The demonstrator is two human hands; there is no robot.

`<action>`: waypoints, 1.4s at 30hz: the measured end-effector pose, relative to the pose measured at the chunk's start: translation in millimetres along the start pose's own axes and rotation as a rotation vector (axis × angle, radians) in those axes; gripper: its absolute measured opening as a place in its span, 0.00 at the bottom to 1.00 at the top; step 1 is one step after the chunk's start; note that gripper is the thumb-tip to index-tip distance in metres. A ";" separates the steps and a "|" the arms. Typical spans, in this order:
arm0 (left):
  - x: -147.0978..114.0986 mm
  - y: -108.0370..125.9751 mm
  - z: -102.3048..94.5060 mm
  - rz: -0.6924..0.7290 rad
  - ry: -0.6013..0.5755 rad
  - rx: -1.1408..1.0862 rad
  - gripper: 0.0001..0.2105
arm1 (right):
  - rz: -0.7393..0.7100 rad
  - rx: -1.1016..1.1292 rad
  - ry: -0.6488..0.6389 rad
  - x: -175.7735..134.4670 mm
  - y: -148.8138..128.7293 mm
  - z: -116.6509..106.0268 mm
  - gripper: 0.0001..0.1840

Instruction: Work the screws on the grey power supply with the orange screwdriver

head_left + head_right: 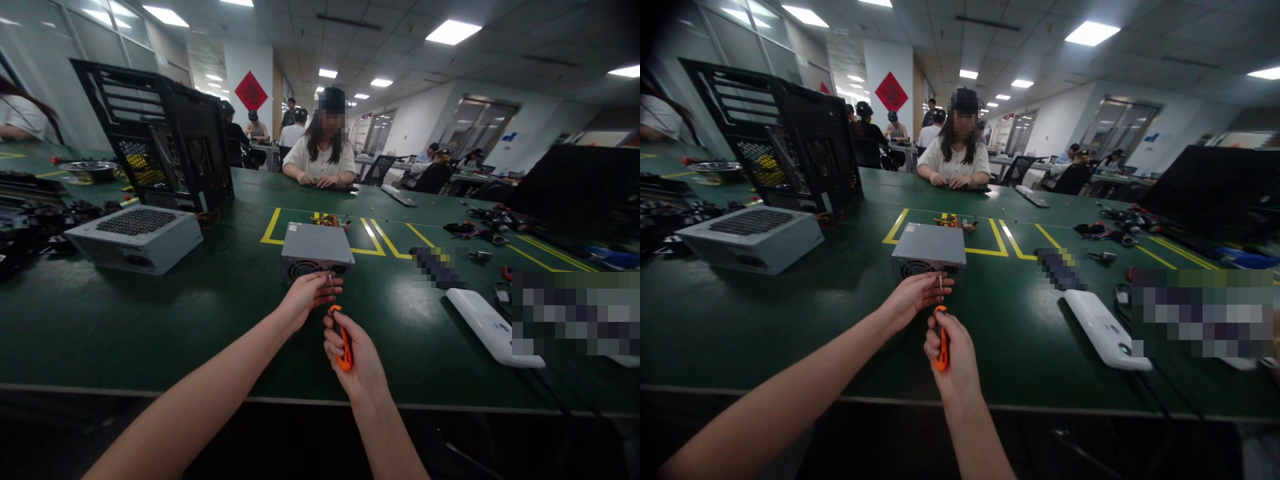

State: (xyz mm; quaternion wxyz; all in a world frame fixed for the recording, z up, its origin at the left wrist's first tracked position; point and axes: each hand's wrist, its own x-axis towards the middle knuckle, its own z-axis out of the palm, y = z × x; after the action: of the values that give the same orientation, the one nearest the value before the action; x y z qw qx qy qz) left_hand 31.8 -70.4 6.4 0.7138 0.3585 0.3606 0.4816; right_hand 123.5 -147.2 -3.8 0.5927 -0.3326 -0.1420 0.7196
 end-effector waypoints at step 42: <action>2.6 -1.2 0.4 -0.046 -0.143 0.035 0.08 | -1.539 -1.524 0.011 -13.2 -8.5 -10.3 0.12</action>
State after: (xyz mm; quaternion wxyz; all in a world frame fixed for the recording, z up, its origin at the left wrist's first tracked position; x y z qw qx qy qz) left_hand 33.3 -68.4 5.1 0.7424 0.3958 0.3251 0.4318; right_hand 137.7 -159.5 -2.2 0.5232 -0.4385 -0.7201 -0.1244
